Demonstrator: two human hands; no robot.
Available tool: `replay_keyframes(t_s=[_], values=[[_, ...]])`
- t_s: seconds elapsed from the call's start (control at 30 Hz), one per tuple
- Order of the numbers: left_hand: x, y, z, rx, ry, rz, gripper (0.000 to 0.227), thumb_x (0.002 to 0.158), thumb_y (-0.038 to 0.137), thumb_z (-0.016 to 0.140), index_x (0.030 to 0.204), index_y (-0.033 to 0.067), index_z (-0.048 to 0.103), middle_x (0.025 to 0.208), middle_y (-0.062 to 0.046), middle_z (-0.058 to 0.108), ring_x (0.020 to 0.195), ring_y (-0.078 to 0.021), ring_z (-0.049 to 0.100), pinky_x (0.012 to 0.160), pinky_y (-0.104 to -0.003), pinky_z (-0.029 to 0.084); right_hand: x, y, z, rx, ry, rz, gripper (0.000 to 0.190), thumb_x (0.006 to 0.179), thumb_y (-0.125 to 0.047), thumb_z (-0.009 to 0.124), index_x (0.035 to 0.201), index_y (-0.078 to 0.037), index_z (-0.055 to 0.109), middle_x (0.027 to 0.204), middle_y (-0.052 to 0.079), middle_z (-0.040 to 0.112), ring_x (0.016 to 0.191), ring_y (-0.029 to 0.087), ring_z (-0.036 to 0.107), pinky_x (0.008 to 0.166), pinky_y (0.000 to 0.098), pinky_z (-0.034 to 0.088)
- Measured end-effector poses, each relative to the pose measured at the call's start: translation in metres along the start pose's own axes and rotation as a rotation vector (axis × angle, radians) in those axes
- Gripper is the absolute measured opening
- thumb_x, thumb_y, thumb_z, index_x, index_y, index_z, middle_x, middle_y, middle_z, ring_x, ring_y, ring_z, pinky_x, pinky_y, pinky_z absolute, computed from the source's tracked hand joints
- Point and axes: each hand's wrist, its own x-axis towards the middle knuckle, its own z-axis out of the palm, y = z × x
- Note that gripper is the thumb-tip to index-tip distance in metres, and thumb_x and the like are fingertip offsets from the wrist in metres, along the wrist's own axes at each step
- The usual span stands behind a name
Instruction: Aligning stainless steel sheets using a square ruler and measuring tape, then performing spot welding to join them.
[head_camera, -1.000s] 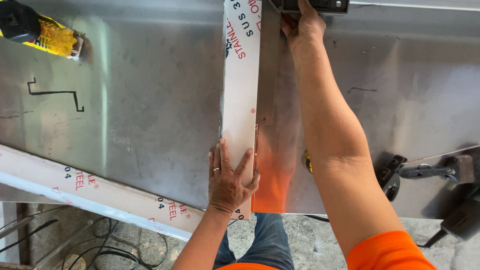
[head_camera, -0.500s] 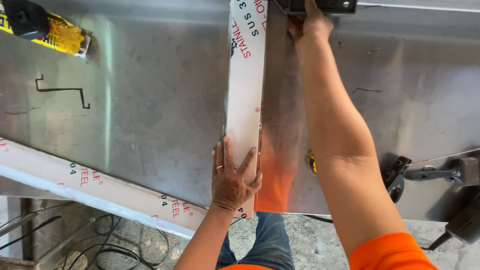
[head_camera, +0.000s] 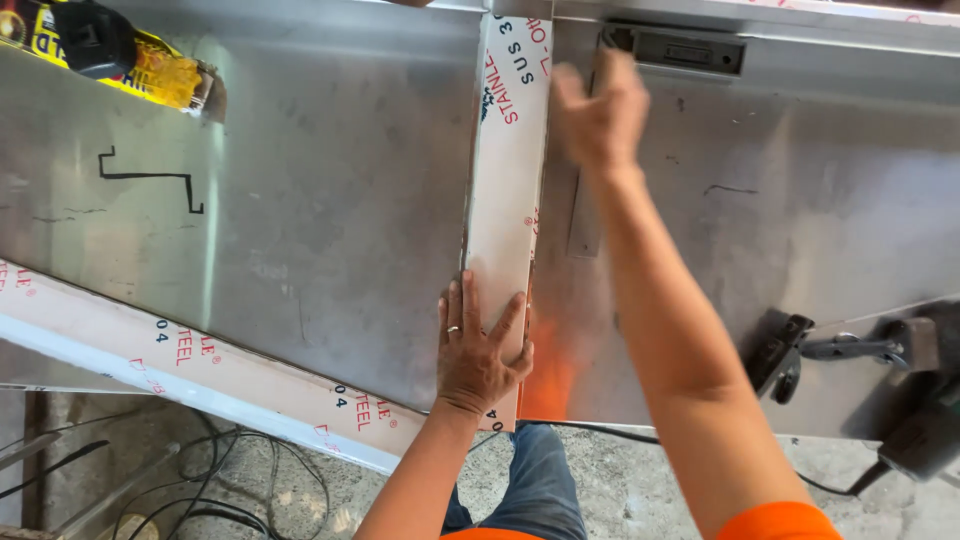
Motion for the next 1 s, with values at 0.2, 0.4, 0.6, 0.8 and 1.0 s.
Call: replay_keyframes(t_s=[0.2,0.4,0.6,0.8,1.0], values=[[-0.003,0.003,-0.002,-0.001,-0.031,-0.019,0.076,0.076,0.043,0.077,0.147,0.0343,0.052,0.162,-0.031,0.024,0.143,-0.0558,0.036,0.117,-0.064,0.031,-0.028,-0.102,0.013,0.049,-0.389,0.226,0.130,0.069,-0.055,0.093,0.154,0.009,0.019,0.153,0.030,0.040,0.146,0.042,0.033,0.121,0.0467,0.027],[-0.004,0.003,-0.002,-0.020,-0.036,-0.019,0.075,0.075,0.042,0.078,0.146,0.0339,0.053,0.161,-0.032,0.025,0.142,-0.0565,0.036,0.118,-0.064,0.031,-0.027,-0.103,0.020,-0.013,-0.408,0.312,0.135,0.062,-0.054,0.093,0.155,0.006,0.015,0.157,0.022,0.039,0.155,0.038,0.014,0.126,0.0500,0.007],[-0.001,0.000,0.000,-0.025,-0.025,-0.011,0.077,0.077,0.043,0.079,0.148,0.0336,0.052,0.162,-0.033,0.023,0.143,-0.0576,0.036,0.119,-0.064,0.031,-0.023,-0.097,0.027,-0.033,-0.384,0.290,0.130,0.064,-0.051,0.092,0.154,0.007,0.018,0.157,0.024,0.038,0.155,0.038,0.017,0.127,0.0494,0.010],[-0.002,0.000,0.001,-0.037,-0.037,-0.007,0.081,0.076,0.043,0.079,0.150,0.0352,0.047,0.162,-0.032,0.021,0.142,-0.0583,0.035,0.117,-0.066,0.032,-0.022,-0.100,0.026,-0.013,-0.376,0.305,0.128,0.062,-0.046,0.092,0.153,0.006,0.020,0.156,0.023,0.039,0.154,0.038,0.018,0.126,0.0493,0.009],[-0.001,-0.001,0.001,-0.031,-0.042,-0.001,0.083,0.077,0.044,0.079,0.152,0.0362,0.044,0.162,-0.032,0.020,0.143,-0.0578,0.034,0.117,-0.067,0.032,-0.022,-0.097,0.030,-0.012,-0.373,0.293,0.128,0.063,-0.045,0.093,0.153,0.008,0.019,0.156,0.025,0.038,0.154,0.039,0.018,0.126,0.0495,0.008]])
